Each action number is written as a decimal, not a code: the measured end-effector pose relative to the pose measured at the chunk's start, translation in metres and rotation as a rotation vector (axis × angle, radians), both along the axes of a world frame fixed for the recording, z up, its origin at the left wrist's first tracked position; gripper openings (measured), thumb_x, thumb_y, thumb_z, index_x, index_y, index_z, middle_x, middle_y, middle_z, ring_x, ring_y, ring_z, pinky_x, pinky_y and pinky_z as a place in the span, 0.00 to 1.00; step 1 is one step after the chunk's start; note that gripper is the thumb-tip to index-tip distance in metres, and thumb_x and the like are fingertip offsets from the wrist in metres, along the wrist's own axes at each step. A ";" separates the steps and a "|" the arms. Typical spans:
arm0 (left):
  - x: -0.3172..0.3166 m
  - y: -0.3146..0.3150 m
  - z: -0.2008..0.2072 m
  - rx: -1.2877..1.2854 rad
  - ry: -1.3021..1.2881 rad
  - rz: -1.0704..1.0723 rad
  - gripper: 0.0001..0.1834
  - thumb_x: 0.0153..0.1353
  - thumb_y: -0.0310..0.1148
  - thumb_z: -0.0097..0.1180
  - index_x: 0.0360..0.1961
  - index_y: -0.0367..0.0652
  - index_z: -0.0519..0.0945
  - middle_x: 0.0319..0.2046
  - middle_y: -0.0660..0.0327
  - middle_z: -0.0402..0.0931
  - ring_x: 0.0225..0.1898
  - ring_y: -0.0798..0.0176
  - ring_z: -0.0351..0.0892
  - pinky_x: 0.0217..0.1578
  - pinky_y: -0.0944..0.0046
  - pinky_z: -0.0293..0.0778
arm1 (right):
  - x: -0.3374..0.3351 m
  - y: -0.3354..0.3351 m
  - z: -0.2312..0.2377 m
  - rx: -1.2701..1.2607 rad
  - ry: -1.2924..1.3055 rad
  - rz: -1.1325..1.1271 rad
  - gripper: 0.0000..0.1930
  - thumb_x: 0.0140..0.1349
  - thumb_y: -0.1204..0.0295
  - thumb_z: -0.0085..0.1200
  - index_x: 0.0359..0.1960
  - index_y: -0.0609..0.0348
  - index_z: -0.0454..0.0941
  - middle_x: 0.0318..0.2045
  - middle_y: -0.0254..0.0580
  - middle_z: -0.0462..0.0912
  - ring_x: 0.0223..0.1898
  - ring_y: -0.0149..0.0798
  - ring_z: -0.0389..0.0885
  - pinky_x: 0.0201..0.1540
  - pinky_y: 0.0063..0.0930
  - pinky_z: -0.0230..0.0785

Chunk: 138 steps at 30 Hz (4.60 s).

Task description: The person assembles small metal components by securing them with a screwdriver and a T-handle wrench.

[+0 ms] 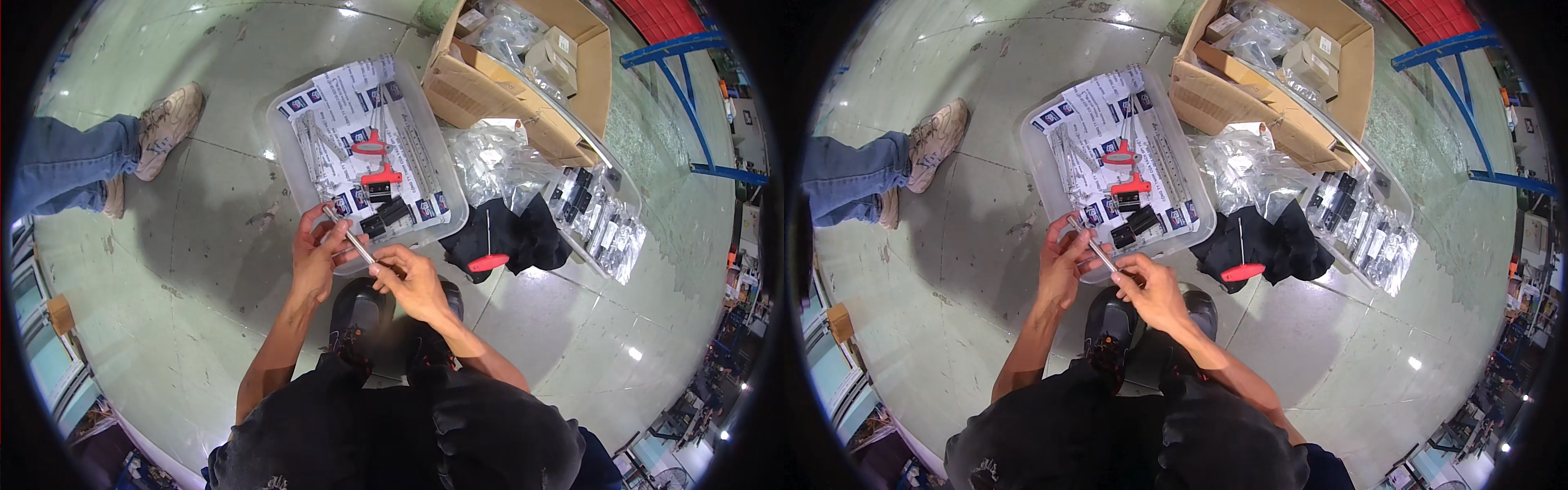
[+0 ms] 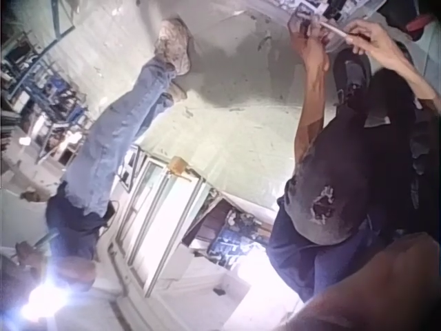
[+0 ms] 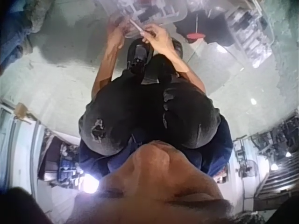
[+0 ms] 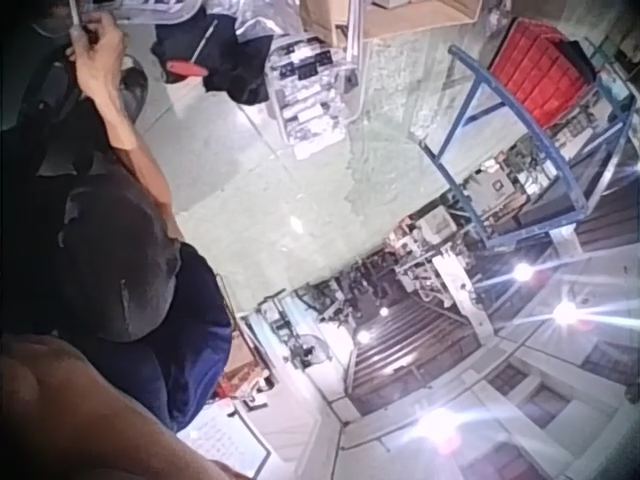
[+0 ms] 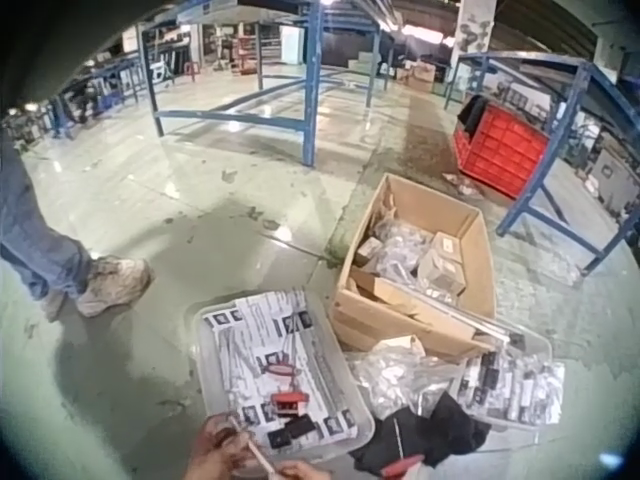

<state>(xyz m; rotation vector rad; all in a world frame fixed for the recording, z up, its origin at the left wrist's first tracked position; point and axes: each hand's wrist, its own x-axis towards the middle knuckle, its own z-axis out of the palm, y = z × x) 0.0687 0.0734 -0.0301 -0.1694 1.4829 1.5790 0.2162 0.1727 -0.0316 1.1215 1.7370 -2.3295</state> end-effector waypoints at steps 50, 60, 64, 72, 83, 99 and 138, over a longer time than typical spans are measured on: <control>0.009 0.052 0.028 0.144 0.244 -0.631 0.11 0.71 0.36 0.45 0.48 0.41 0.71 0.38 0.66 0.75 0.34 0.76 0.68 0.34 0.72 0.67 | 0.048 0.075 0.026 -0.010 0.471 -0.793 0.08 0.69 0.71 0.50 0.41 0.61 0.66 0.33 0.44 0.79 0.30 0.33 0.81 0.33 0.28 0.77; -0.009 0.043 0.038 -0.005 0.345 -0.695 0.10 0.70 0.36 0.47 0.38 0.40 0.73 0.29 0.68 0.73 0.28 0.77 0.65 0.27 0.73 0.63 | 0.064 0.068 0.019 0.038 0.430 -0.330 0.07 0.61 0.81 0.57 0.35 0.65 0.71 0.38 0.49 0.80 0.37 0.38 0.84 0.40 0.28 0.79; 0.001 0.045 0.032 -0.150 0.464 -0.592 0.18 0.70 0.39 0.47 0.25 0.38 0.72 0.17 0.67 0.69 0.22 0.75 0.63 0.24 0.69 0.61 | 0.055 0.051 0.032 0.488 0.251 -0.027 0.11 0.56 0.78 0.62 0.41 0.61 0.78 0.35 0.47 0.82 0.33 0.38 0.84 0.35 0.27 0.76; 0.031 0.036 0.039 -0.080 0.626 -0.532 0.08 0.68 0.32 0.49 0.33 0.39 0.74 0.23 0.63 0.71 0.25 0.72 0.68 0.28 0.69 0.66 | 0.036 0.011 0.037 0.076 0.270 -0.243 0.15 0.60 0.76 0.59 0.45 0.62 0.67 0.21 0.34 0.76 0.21 0.22 0.72 0.22 0.20 0.63; 0.033 0.004 0.020 0.069 -0.022 0.054 0.26 0.69 0.34 0.50 0.66 0.48 0.58 0.51 0.52 0.76 0.49 0.60 0.78 0.50 0.59 0.77 | -0.019 0.006 0.015 0.081 0.181 -0.262 0.06 0.65 0.73 0.52 0.39 0.63 0.71 0.20 0.34 0.75 0.19 0.25 0.72 0.21 0.22 0.63; -0.001 0.000 0.029 -0.113 0.019 -0.402 0.23 0.64 0.27 0.55 0.59 0.43 0.67 0.43 0.54 0.77 0.36 0.64 0.80 0.37 0.62 0.82 | -0.068 0.061 -0.062 0.802 -0.261 -0.110 0.17 0.47 0.68 0.69 0.35 0.65 0.79 0.31 0.50 0.83 0.32 0.51 0.83 0.34 0.40 0.73; 0.003 0.006 0.052 -0.096 -0.040 -0.486 0.21 0.64 0.29 0.56 0.59 0.43 0.73 0.38 0.67 0.77 0.27 0.78 0.69 0.20 0.78 0.60 | 0.012 0.067 0.007 -0.120 0.254 -0.180 0.16 0.57 0.81 0.62 0.48 0.63 0.78 0.40 0.38 0.83 0.40 0.27 0.81 0.42 0.20 0.73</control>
